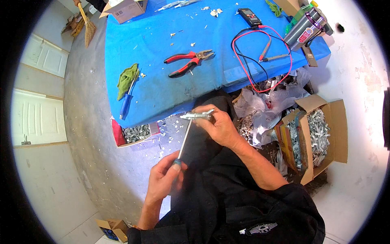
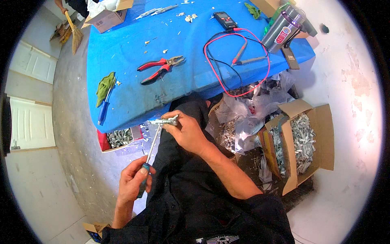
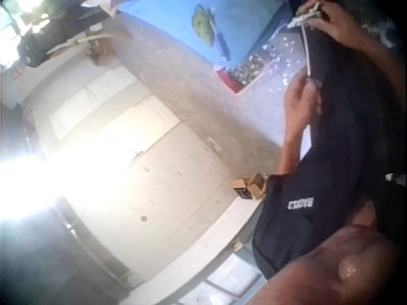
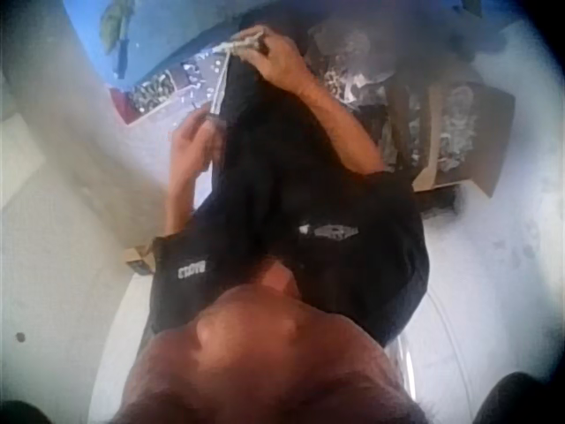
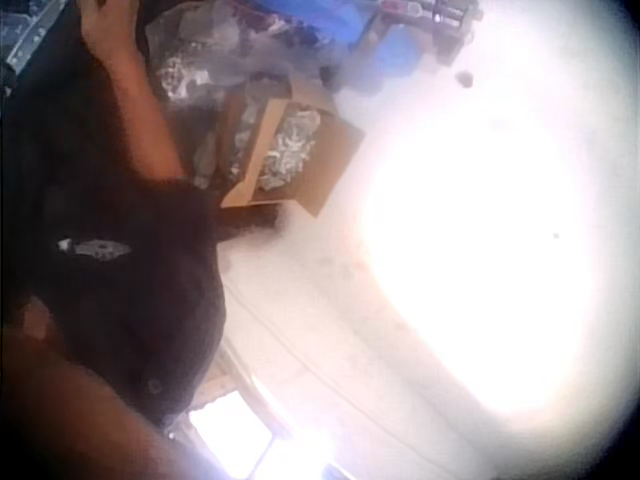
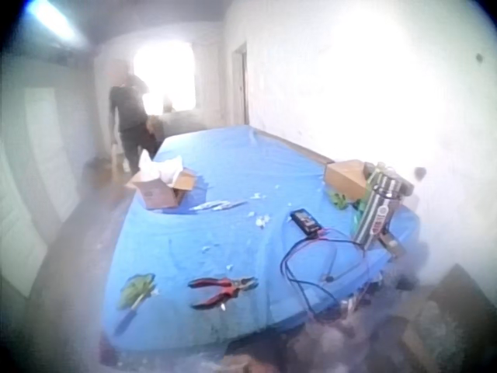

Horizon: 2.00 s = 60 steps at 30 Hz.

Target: The person disassembles a small metal component by hand using a screwdriver and pliers. The person removes a screw, pulls the components apart, and tests the item using a multimeter.

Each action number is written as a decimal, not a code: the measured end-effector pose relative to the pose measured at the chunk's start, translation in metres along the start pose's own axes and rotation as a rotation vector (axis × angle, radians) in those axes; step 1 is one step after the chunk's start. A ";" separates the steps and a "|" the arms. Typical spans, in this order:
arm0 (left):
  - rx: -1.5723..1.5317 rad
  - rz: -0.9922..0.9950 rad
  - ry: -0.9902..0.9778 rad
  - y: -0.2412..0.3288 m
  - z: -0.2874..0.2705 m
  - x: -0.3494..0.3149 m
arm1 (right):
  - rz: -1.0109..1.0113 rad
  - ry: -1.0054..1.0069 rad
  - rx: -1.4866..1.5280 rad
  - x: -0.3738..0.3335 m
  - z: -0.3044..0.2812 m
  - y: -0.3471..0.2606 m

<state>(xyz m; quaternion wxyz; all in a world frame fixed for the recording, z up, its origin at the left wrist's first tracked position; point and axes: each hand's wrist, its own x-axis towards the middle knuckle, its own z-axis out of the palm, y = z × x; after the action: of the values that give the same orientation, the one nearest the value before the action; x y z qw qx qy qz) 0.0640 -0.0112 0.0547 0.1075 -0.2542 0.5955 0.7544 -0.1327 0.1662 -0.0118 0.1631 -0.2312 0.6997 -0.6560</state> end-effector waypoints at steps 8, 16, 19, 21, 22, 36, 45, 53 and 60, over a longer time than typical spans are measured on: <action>0.133 0.058 0.117 -0.007 0.034 0.005 | 0.017 0.245 0.501 0.011 0.009 0.001; 0.428 0.170 0.129 -0.009 0.043 0.008 | 0.037 0.252 0.459 0.012 0.002 -0.001; 0.413 0.055 0.102 0.002 0.031 0.004 | 0.021 0.150 0.334 0.012 -0.017 0.002; 0.267 -0.019 0.004 0.007 0.012 0.005 | 0.004 0.088 0.223 0.011 -0.027 0.000; 0.191 -0.055 -0.037 0.010 0.002 0.003 | -0.005 0.048 0.172 0.011 -0.029 -0.003; -0.349 -0.158 -0.230 0.014 -0.049 0.003 | -0.086 -0.149 -0.032 0.023 -0.031 -0.043; 0.256 -0.001 0.069 0.019 0.003 0.012 | 0.138 0.101 0.490 0.032 -0.007 -0.020; 0.369 0.140 0.151 -0.007 0.011 -0.009 | 0.132 0.374 0.517 0.026 -0.013 -0.003; 0.581 0.383 0.256 -0.005 0.015 0.008 | 0.019 0.302 0.172 0.011 -0.007 -0.008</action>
<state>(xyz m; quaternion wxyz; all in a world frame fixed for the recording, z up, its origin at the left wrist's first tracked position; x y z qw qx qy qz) 0.0555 0.0037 0.0489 -0.0432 -0.1893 0.8303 0.5224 -0.1446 0.1664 -0.0020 0.0815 -0.1085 0.6597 -0.7392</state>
